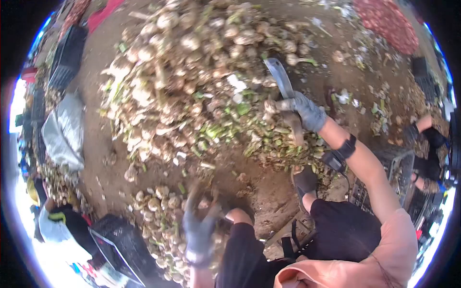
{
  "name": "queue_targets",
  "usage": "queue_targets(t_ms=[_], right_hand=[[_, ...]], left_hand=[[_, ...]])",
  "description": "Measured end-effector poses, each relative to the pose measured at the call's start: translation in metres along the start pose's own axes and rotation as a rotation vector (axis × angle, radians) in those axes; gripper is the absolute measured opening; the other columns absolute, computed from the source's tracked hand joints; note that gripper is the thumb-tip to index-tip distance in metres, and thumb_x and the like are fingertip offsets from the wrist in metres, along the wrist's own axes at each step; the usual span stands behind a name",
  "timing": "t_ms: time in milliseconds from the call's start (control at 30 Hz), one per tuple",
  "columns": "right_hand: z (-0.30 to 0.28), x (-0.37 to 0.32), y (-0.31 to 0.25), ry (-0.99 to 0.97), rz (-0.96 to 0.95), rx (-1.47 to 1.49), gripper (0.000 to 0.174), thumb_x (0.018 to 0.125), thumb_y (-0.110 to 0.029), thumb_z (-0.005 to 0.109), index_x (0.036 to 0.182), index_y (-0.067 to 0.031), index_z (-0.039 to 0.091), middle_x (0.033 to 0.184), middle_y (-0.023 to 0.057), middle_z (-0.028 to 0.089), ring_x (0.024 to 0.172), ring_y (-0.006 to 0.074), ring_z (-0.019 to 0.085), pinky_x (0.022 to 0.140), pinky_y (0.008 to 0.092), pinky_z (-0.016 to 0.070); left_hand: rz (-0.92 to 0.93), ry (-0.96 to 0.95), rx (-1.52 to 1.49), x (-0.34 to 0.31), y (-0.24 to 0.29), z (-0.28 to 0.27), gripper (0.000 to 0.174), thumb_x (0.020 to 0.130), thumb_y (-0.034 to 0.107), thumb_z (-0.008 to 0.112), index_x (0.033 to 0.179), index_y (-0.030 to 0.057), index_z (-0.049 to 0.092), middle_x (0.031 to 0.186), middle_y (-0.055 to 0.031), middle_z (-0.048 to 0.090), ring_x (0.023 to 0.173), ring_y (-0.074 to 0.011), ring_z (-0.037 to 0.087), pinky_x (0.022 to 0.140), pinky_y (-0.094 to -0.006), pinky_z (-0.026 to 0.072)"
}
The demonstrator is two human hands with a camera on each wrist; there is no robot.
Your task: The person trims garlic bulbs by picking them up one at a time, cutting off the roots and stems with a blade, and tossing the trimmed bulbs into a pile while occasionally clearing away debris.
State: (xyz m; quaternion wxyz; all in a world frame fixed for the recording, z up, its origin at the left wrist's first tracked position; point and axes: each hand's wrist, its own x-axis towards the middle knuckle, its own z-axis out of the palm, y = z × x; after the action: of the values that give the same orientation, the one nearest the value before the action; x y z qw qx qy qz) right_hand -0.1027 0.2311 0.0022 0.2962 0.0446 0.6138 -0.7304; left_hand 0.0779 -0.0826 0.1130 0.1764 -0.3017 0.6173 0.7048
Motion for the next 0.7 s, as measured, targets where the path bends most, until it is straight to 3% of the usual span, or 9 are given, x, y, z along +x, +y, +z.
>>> queue_targets(t_ms=[100,200,267,333,433,600,633,667,700], right_hand=[[0.076,-0.023,-0.028,-0.188,0.101,-0.133,0.034,0.078,-0.028,0.067,0.101,-0.0033,0.060,0.097,0.0026,0.063,0.085,0.0111,0.055,0.085,0.0277,0.0421],[0.120,-0.033,-0.011,-0.487,0.082,-0.304,0.064,0.082,-0.040,0.063,0.134,-0.0095,0.042,0.133,0.0055,0.046,0.101,0.0130,0.052,0.091,0.0297,0.0404],[0.134,-0.037,-0.001,-0.376,-0.118,-0.334,0.052,0.084,-0.037,0.063,0.124,-0.0079,0.049,0.114,0.0051,0.053,0.090,0.0116,0.054,0.079,0.0268,0.0444],[0.140,-0.041,-0.012,-0.253,-0.107,-0.269,0.037,0.083,-0.032,0.065,0.109,-0.0061,0.061,0.088,0.0038,0.062,0.073,0.0088,0.056,0.063,0.0218,0.0473],[0.115,-0.042,-0.012,-0.091,0.089,-0.465,0.039,0.080,-0.034,0.066,0.105,-0.0050,0.061,0.077,0.0034,0.060,0.066,0.0093,0.053,0.057,0.0239,0.0460],[0.075,-0.059,0.018,-0.123,0.393,-0.848,0.036,0.079,-0.029,0.065,0.097,0.0003,0.059,0.075,0.0049,0.060,0.065,0.0143,0.054,0.061,0.0314,0.0461],[0.067,-0.064,0.023,-0.128,0.443,-0.923,0.036,0.078,-0.029,0.065,0.098,0.0010,0.059,0.076,0.0053,0.060,0.065,0.0146,0.054,0.061,0.0319,0.0462],[0.060,-0.070,0.026,-0.127,0.497,-0.999,0.036,0.078,-0.028,0.065,0.098,0.0018,0.058,0.076,0.0058,0.060,0.065,0.0150,0.054,0.062,0.0325,0.0462],[0.057,-0.077,0.025,-0.127,0.459,-1.038,0.036,0.079,-0.027,0.065,0.098,0.0024,0.058,0.076,0.0062,0.061,0.065,0.0154,0.055,0.062,0.0329,0.0462]], left_hand=[[0.157,-0.198,-0.172,0.050,-0.030,0.035,0.073,0.078,0.007,0.067,0.139,0.0010,0.026,0.131,-0.0128,0.044,0.113,-0.0200,0.047,0.088,-0.0349,0.0452],[-0.048,-0.346,-0.561,0.054,-0.026,0.048,0.073,0.076,0.025,0.070,0.135,0.0026,0.032,0.118,-0.0098,0.052,0.104,-0.0182,0.053,0.081,-0.0315,0.0469],[-0.084,-0.374,-0.681,0.057,-0.046,0.036,0.058,0.076,0.028,0.070,0.122,0.0017,0.046,0.100,-0.0077,0.061,0.089,-0.0178,0.059,0.072,-0.0276,0.0482],[-0.153,-0.212,-0.633,0.038,-0.037,0.009,0.046,0.080,0.023,0.066,0.116,0.0001,0.050,0.097,-0.0084,0.062,0.085,-0.0182,0.060,0.070,-0.0272,0.0479],[-0.196,-0.010,-0.803,0.004,-0.040,-0.059,0.022,0.086,0.013,0.058,0.105,0.0014,0.057,0.096,-0.0105,0.063,0.086,-0.0191,0.060,0.070,-0.0255,0.0482],[0.232,0.476,-0.699,-0.086,-0.071,-0.260,0.012,0.085,0.015,0.060,0.091,0.0049,0.059,0.074,-0.0036,0.061,0.071,-0.0113,0.060,0.061,-0.0254,0.0506],[0.309,0.296,-1.033,-0.114,-0.075,-0.310,0.009,0.086,0.016,0.059,0.085,0.0062,0.058,0.075,-0.0036,0.061,0.068,-0.0113,0.059,0.061,-0.0255,0.0507],[0.456,0.722,-0.673,-0.143,-0.024,-0.288,0.011,0.087,0.018,0.058,0.082,0.0089,0.056,0.077,-0.0028,0.061,0.067,-0.0131,0.060,0.063,-0.0260,0.0510],[0.548,0.777,-0.674,-0.162,-0.057,-0.358,0.008,0.087,0.019,0.057,0.084,0.0108,0.056,0.078,-0.0029,0.061,0.065,-0.0143,0.060,0.063,-0.0271,0.0513]])
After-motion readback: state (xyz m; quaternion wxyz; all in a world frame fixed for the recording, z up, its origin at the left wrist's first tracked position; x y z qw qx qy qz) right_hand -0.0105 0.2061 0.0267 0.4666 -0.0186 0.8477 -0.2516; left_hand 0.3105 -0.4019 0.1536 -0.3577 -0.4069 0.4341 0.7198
